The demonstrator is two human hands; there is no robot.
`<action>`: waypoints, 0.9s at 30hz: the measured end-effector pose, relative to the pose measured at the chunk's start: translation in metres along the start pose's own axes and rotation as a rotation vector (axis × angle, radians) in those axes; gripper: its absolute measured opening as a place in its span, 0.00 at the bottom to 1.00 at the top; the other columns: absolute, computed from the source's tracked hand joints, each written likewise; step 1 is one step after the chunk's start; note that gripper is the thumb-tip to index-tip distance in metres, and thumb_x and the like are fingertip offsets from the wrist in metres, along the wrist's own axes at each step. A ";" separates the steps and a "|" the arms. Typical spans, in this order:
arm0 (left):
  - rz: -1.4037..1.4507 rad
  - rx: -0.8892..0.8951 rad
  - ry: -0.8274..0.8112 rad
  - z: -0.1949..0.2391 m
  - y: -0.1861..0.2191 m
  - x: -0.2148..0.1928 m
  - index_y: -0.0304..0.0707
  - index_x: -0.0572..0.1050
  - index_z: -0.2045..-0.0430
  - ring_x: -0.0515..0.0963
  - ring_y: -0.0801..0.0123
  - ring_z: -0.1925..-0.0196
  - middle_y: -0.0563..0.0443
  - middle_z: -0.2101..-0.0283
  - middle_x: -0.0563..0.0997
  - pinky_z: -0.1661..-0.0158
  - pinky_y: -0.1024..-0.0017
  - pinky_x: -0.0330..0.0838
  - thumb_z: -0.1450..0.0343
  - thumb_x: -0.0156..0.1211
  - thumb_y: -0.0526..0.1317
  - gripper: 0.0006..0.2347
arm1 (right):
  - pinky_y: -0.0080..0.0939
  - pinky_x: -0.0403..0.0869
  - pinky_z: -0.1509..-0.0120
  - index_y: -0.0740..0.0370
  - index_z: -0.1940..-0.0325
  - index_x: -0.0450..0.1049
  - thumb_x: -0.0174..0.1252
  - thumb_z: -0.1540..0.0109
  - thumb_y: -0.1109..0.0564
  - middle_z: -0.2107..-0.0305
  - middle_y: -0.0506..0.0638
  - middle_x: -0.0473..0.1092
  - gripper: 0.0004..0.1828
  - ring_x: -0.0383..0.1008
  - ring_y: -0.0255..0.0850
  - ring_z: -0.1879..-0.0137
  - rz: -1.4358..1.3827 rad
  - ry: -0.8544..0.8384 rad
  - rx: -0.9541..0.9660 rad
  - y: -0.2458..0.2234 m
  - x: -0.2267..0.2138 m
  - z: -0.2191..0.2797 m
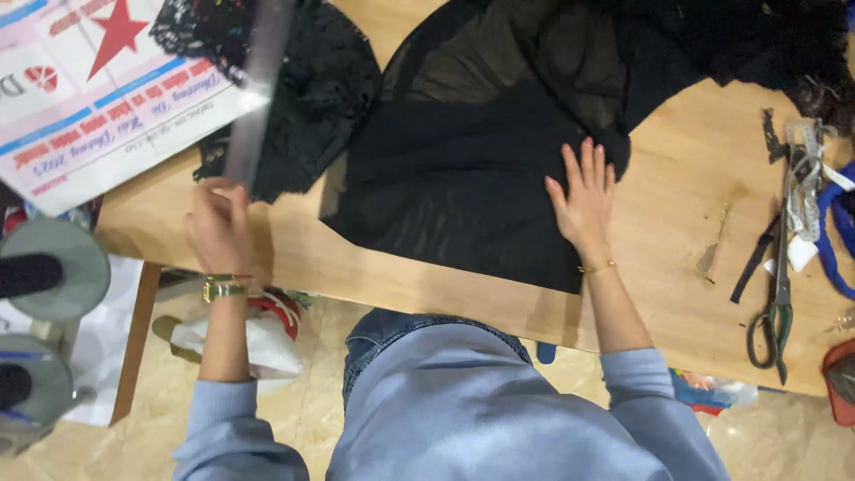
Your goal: Marking fabric with chalk and a ruler, cutting it with shears, and arranging lace pieces on a workbench.
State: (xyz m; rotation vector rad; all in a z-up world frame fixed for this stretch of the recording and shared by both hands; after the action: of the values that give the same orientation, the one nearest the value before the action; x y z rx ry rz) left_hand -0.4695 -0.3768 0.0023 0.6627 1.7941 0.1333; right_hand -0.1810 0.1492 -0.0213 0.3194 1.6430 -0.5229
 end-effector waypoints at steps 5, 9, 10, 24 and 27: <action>-0.003 0.018 0.039 -0.040 -0.004 0.031 0.47 0.74 0.51 0.80 0.58 0.72 0.59 0.75 0.77 0.62 0.63 0.70 0.22 0.68 0.41 0.09 | 0.64 0.40 0.19 0.44 0.19 0.52 0.42 0.28 0.34 0.21 0.54 0.42 0.35 0.38 0.54 0.18 -0.008 -0.037 0.053 0.071 -0.008 0.031; 0.032 0.071 0.063 -0.053 0.037 0.024 0.40 0.73 0.52 0.77 0.53 0.65 0.52 0.67 0.76 0.64 0.57 0.65 0.22 0.64 0.38 0.08 | 0.63 0.38 0.18 0.49 0.18 0.50 0.40 0.27 0.37 0.21 0.56 0.39 0.35 0.35 0.54 0.17 -0.043 -0.075 0.043 0.100 -0.023 0.058; 0.056 0.108 0.080 -0.056 0.055 0.014 0.32 0.73 0.54 0.73 0.44 0.60 0.43 0.61 0.75 0.66 0.49 0.61 0.23 0.60 0.35 0.07 | 0.61 0.38 0.18 0.55 0.18 0.49 0.38 0.27 0.40 0.21 0.58 0.39 0.34 0.35 0.56 0.17 -0.067 -0.094 0.015 0.101 -0.029 0.061; 0.007 0.640 -0.489 0.121 0.283 0.107 0.53 0.58 0.28 0.55 0.59 0.22 0.50 0.22 0.52 0.29 0.51 0.49 0.25 0.47 0.59 0.29 | 0.57 0.53 0.21 0.67 0.25 0.61 0.37 0.23 0.51 0.29 0.70 0.55 0.25 0.54 0.62 0.23 -0.381 0.105 -0.063 0.116 -0.071 -0.057; -0.157 0.628 -0.415 0.131 0.270 0.075 0.52 0.63 0.33 0.63 0.58 0.28 0.47 0.26 0.60 0.38 0.57 0.60 0.26 0.44 0.62 0.28 | 0.61 0.53 0.23 0.64 0.25 0.62 0.40 0.23 0.49 0.29 0.72 0.55 0.26 0.52 0.67 0.24 -0.306 0.024 -0.077 0.142 -0.047 -0.083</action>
State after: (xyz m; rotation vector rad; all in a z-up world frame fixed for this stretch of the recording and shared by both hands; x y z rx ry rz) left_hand -0.2643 -0.1453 0.0060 0.9050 1.4639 -0.6545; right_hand -0.1753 0.3171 0.0105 0.0160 1.7406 -0.6842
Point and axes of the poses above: each hand's wrist, its own z-axis away from the middle knuckle, its own x-axis out of the palm, y = z × x, the point moved 10 cm from there along -z, towards the middle knuckle
